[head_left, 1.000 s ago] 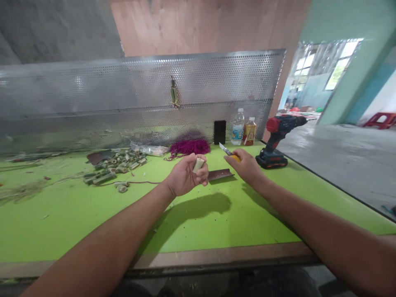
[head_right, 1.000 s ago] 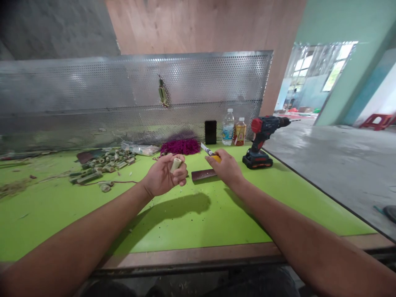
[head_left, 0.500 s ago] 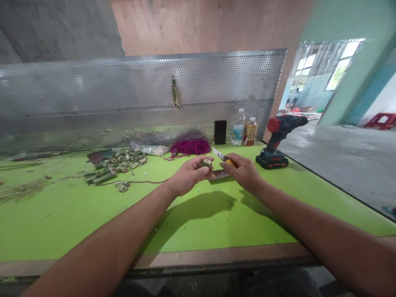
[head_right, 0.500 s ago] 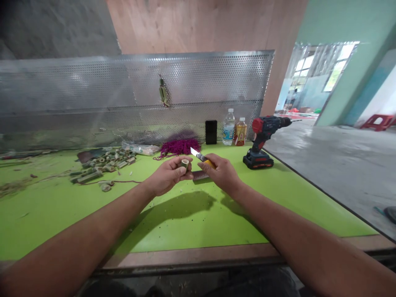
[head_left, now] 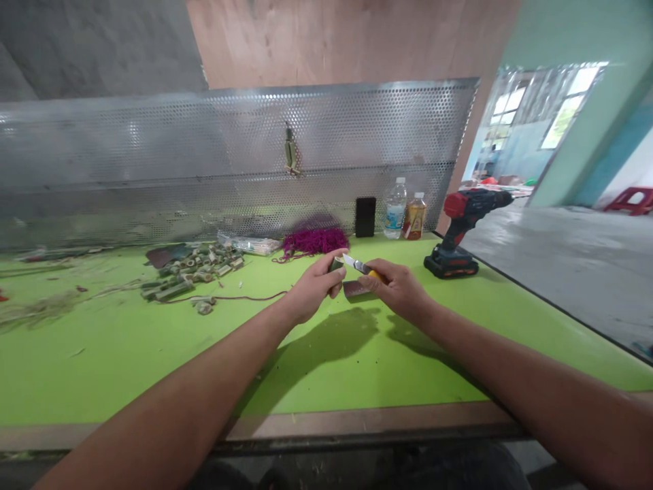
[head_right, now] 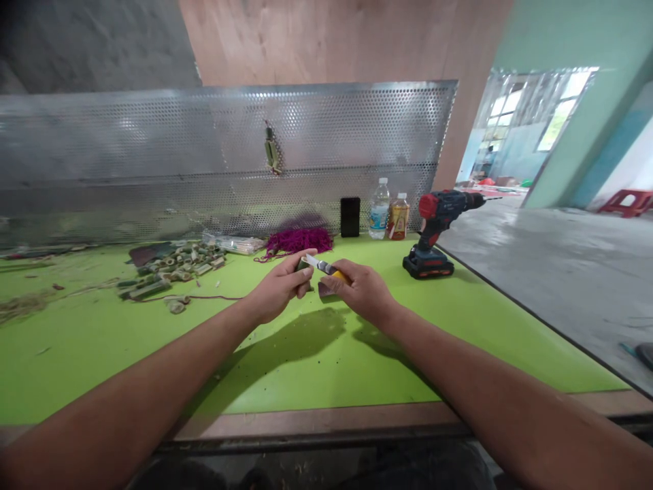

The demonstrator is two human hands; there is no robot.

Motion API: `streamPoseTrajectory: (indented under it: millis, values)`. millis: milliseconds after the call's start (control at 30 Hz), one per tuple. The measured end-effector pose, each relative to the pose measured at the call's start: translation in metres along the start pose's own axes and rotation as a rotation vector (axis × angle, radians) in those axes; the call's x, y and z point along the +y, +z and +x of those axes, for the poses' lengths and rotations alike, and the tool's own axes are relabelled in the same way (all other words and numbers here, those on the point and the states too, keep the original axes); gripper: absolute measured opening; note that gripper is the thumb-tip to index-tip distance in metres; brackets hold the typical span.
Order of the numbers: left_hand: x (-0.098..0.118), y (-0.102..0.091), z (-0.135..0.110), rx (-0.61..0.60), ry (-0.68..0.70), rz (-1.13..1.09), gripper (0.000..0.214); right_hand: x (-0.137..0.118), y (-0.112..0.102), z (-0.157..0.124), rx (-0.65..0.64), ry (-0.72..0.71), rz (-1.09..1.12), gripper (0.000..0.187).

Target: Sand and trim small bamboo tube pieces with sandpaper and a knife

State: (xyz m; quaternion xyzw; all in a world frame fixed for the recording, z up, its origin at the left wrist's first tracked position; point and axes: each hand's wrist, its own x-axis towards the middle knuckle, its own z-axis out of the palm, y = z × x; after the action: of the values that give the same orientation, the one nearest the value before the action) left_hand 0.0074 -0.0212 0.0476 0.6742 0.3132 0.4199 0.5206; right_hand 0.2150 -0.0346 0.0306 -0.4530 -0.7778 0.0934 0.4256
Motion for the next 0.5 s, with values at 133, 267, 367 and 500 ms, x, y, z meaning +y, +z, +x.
streamPoseTrajectory:
  millis: [133,267,367,500]
  values:
    - [-0.001,0.003,0.001,0.003,0.009,0.022,0.033,-0.002,0.001,-0.001,-0.047,0.005,-0.049,0.037]
    - [0.006,0.006,0.0,0.065,-0.015,0.065,0.028,-0.005,0.0,-0.002,-0.09,0.003,-0.095,0.033]
    - [0.008,0.005,-0.001,0.095,-0.023,0.086,0.034,-0.007,-0.002,-0.002,-0.107,0.019,-0.105,0.032]
    - [0.005,0.001,-0.001,0.089,-0.016,0.126,0.045,-0.012,-0.003,-0.002,-0.14,0.027,-0.121,0.032]
